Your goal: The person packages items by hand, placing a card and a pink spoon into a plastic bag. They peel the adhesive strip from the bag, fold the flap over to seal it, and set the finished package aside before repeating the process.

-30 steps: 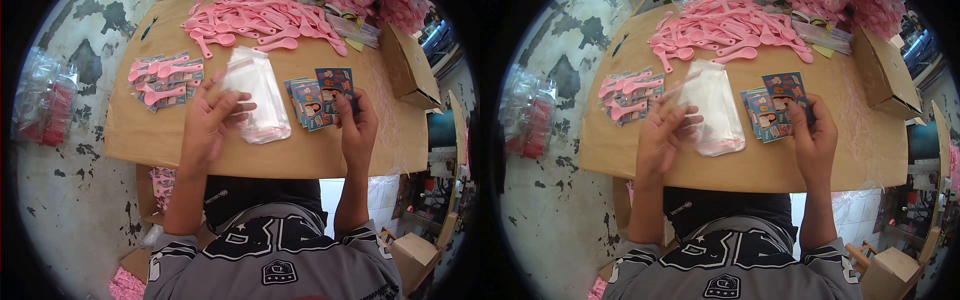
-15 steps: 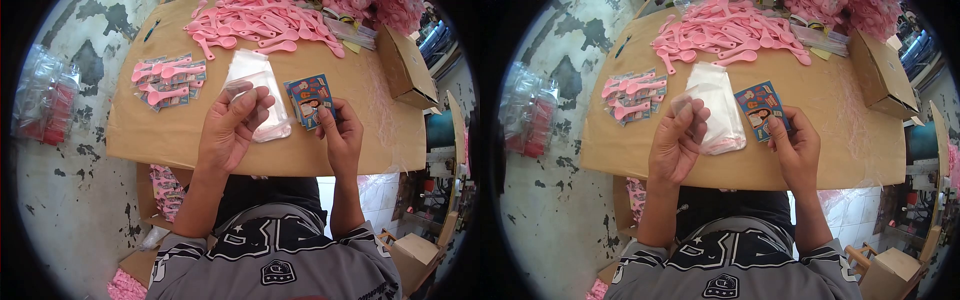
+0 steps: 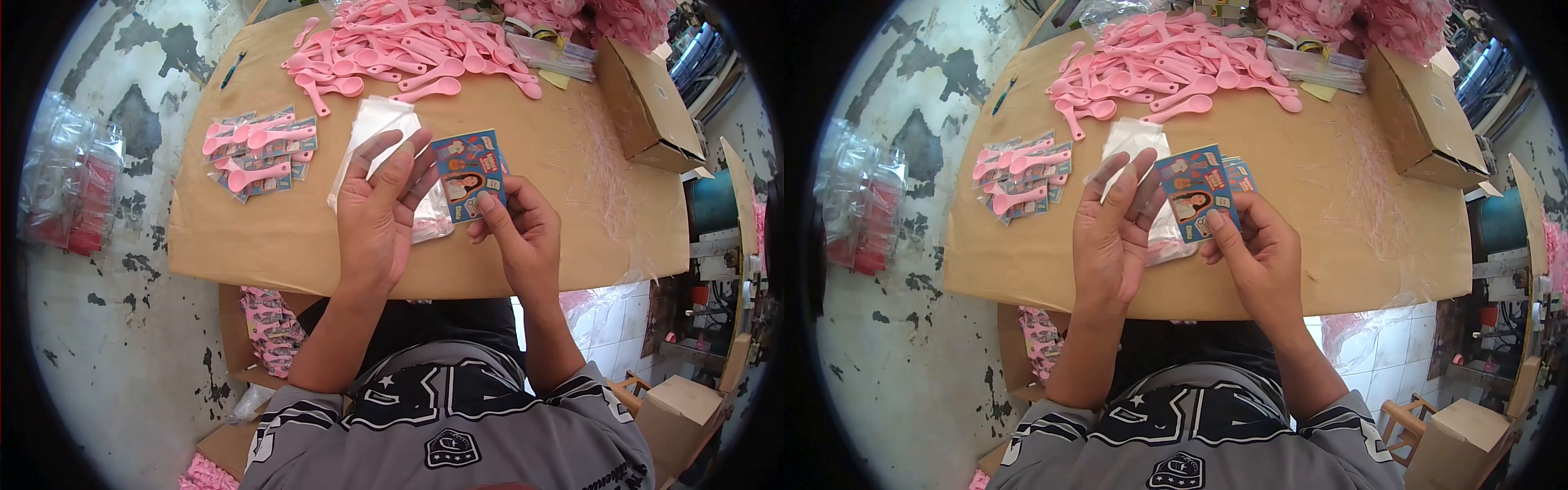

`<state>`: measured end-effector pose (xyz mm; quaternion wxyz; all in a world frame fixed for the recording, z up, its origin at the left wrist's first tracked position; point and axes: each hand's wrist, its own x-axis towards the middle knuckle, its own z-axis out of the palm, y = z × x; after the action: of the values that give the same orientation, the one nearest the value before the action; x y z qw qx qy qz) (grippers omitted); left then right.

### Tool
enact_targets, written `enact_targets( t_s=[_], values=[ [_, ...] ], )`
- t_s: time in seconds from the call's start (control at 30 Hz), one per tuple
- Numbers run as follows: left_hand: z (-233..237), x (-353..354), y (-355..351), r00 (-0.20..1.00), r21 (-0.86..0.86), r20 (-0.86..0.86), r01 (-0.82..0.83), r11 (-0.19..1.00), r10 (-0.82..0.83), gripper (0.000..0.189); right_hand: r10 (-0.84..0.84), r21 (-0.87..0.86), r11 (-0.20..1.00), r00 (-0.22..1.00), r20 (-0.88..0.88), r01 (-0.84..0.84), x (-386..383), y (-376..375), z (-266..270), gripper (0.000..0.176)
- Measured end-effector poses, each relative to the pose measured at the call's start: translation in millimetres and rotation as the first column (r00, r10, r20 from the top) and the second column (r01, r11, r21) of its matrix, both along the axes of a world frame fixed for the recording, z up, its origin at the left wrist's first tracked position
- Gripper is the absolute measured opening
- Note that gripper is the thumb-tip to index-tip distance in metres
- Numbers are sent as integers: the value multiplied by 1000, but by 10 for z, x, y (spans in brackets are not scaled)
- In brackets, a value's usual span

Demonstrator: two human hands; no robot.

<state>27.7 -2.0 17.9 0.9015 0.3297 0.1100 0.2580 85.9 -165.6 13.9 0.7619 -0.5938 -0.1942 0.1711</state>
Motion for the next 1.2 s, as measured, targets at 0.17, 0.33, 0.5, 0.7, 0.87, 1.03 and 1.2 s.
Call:
enact_targets(
  t_s=[0.17, 0.33, 0.5, 0.7, 0.87, 1.03, 1.2],
  values=[
    [38, 37, -54, 1000, 12, -14, 12, 1000, -12, 32, 124, -165, 978, 992, -8, -124, 35, -118, 18, 22],
    [-45, 23, -55, 996, 33, -1, 84, 996, -84, 32, 81, -122, 989, 996, -44, -85, 138, -200, 54, 26],
    [-65, 4, -47, 998, 57, -4, 56, 997, -56, 32, -26, 41, 999, 996, -81, 29, 143, -126, -10, 21],
    [-113, -21, -203, 996, 32, -26, 86, 996, -85, 34, -94, 202, 973, 992, -79, 108, -5, 266, -38, 20],
    [-143, -50, -132, 998, 139, -25, 65, 988, -62, 40, 29, 109, 994, 995, -96, -19, -11, 308, -54, 17],
    [102, -23, -72, 986, 32, 153, 56, 998, -60, 53, 90, 14, 996, 984, -155, -89, -91, 224, 6, 13],
    [9, 1, -100, 950, -22, 284, 139, 990, -128, 55, 52, -13, 998, 991, -120, -54, -142, 255, 6, 17]
  ],
)
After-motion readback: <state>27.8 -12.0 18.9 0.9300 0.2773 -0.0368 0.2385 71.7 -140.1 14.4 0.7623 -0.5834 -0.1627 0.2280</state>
